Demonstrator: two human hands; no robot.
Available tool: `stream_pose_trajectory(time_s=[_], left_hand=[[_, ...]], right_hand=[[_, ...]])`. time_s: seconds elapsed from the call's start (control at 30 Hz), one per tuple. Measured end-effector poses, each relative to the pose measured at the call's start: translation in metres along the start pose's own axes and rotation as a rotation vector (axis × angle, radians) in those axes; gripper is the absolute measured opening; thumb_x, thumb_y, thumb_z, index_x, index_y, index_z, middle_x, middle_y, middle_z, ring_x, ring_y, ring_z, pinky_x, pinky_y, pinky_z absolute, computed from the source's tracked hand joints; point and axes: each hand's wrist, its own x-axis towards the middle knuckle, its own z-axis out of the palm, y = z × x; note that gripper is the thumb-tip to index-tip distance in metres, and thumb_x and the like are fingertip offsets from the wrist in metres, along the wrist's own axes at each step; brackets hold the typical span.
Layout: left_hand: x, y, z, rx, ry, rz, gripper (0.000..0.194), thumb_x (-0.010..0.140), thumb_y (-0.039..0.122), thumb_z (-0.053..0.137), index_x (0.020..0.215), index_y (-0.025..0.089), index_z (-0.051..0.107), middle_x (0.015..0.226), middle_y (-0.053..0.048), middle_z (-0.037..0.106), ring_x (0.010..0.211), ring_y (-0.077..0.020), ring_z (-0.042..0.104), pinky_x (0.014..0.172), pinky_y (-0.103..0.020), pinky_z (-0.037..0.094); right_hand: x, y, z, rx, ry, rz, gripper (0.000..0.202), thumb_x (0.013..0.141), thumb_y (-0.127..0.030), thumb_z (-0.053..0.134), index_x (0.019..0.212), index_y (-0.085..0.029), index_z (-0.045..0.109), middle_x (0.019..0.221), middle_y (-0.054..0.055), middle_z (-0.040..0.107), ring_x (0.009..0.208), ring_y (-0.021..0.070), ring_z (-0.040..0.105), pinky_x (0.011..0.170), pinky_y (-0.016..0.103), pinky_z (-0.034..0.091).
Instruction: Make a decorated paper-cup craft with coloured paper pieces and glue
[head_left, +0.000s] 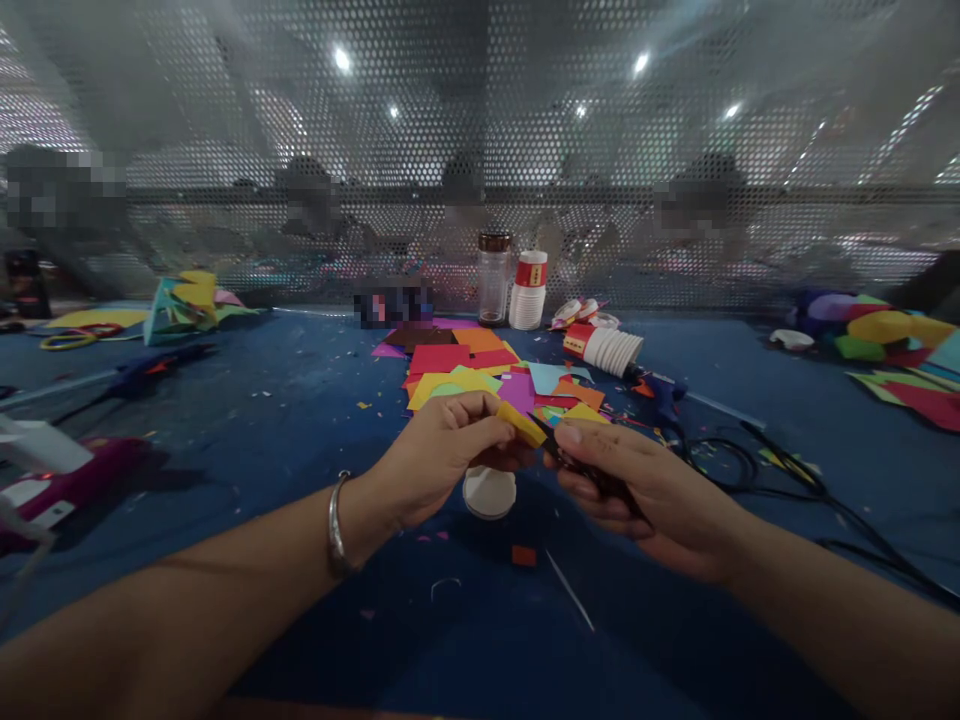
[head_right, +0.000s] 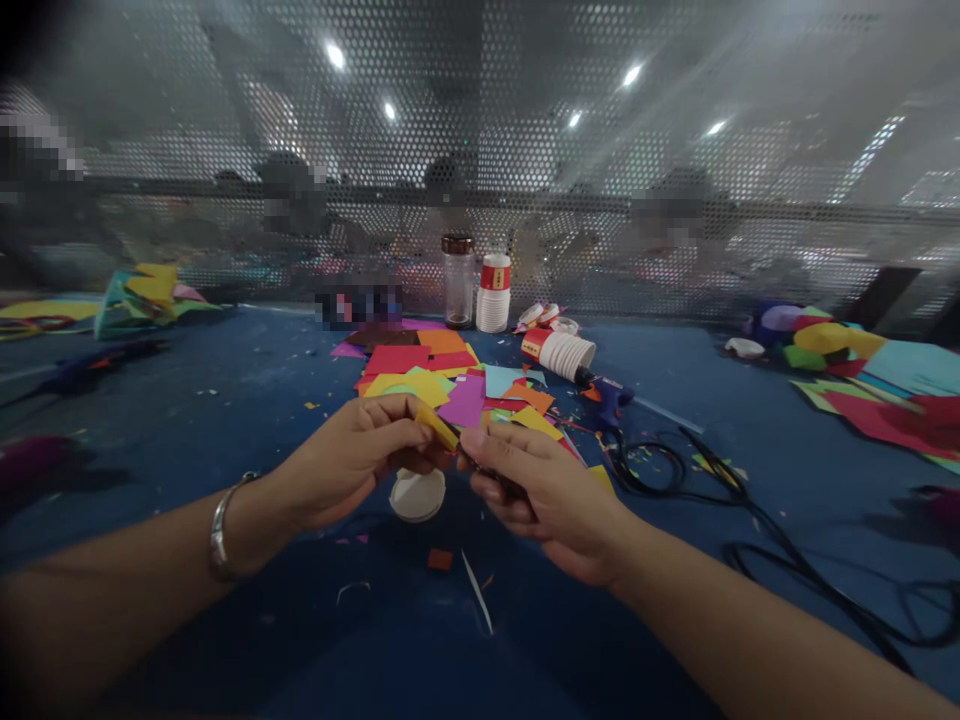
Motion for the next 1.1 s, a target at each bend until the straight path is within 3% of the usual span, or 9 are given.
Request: stream_pose_trajectory(time_s=[1.1], left_hand=[[0.0004, 0.0017, -0.0059, 0.117, -0.006, 0.006, 0.005, 0.075, 0.014, 0.065, 0.071, 0.013, 0.062, 0.068, -0.002, 0.072, 0.065, -0.0139, 0.071, 0.057, -0.021, 0.05]], right_hand=[[0.0006, 0.0016, 0.0018, 0.027, 0.054, 0.05, 0.046, 0.068, -0.056, 0.081, 0.073, -0.016, 0.058, 0.051, -0.009, 0.042, 0.039, -0.0007, 0.021, 0.034, 0.013, 0.008]])
